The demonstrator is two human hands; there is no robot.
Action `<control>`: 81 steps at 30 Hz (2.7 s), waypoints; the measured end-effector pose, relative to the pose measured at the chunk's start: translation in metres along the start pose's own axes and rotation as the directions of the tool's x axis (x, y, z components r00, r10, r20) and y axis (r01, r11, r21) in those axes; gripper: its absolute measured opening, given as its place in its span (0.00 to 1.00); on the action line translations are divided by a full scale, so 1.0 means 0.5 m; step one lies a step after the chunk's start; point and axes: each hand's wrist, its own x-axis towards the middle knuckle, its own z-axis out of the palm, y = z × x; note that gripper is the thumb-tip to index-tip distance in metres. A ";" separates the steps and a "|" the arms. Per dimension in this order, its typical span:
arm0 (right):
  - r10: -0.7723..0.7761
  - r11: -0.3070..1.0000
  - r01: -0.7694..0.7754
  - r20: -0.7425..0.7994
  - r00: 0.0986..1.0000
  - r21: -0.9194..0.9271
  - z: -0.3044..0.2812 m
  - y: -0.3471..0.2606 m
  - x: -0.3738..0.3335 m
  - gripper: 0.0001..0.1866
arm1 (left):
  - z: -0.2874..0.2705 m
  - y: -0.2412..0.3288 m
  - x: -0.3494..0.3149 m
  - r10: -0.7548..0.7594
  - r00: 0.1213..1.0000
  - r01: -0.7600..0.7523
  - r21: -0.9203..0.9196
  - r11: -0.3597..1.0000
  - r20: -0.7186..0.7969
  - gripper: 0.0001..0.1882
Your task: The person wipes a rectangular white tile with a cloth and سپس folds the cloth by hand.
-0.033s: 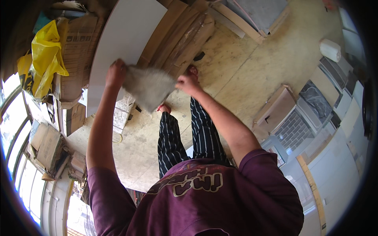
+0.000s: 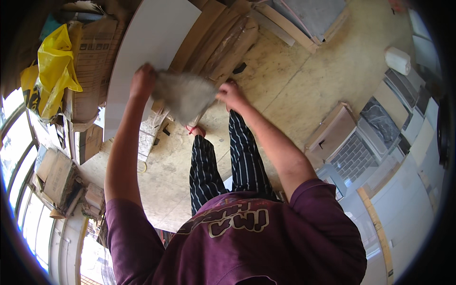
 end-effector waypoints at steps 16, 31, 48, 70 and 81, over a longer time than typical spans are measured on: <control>-0.057 0.998 0.039 -0.432 0.900 -0.051 -0.208 -0.032 0.054 0.10 | 0.063 0.136 0.061 -0.040 0.962 0.000 -0.146 0.989 -0.269 0.06; -0.099 0.943 0.250 0.530 0.842 -0.220 0.187 -0.124 -0.294 0.11 | 0.059 -0.170 -0.796 -0.609 0.790 0.613 -0.103 0.783 0.074 0.05; -0.587 0.702 0.654 0.291 0.756 -0.283 0.068 -0.392 -0.354 0.06 | -0.068 -0.073 -0.894 -0.444 0.824 0.187 -0.570 0.800 -0.353 0.07; -0.544 0.771 0.636 0.473 0.693 -0.046 0.028 -0.485 -0.511 0.03 | -0.052 0.229 -1.092 -0.778 0.265 0.092 -0.788 0.609 -0.570 0.04; -0.548 0.752 0.657 0.606 0.577 0.055 0.036 -0.516 -0.611 0.02 | 0.040 0.311 -1.147 -0.921 0.053 -0.088 -0.920 0.381 -0.386 0.04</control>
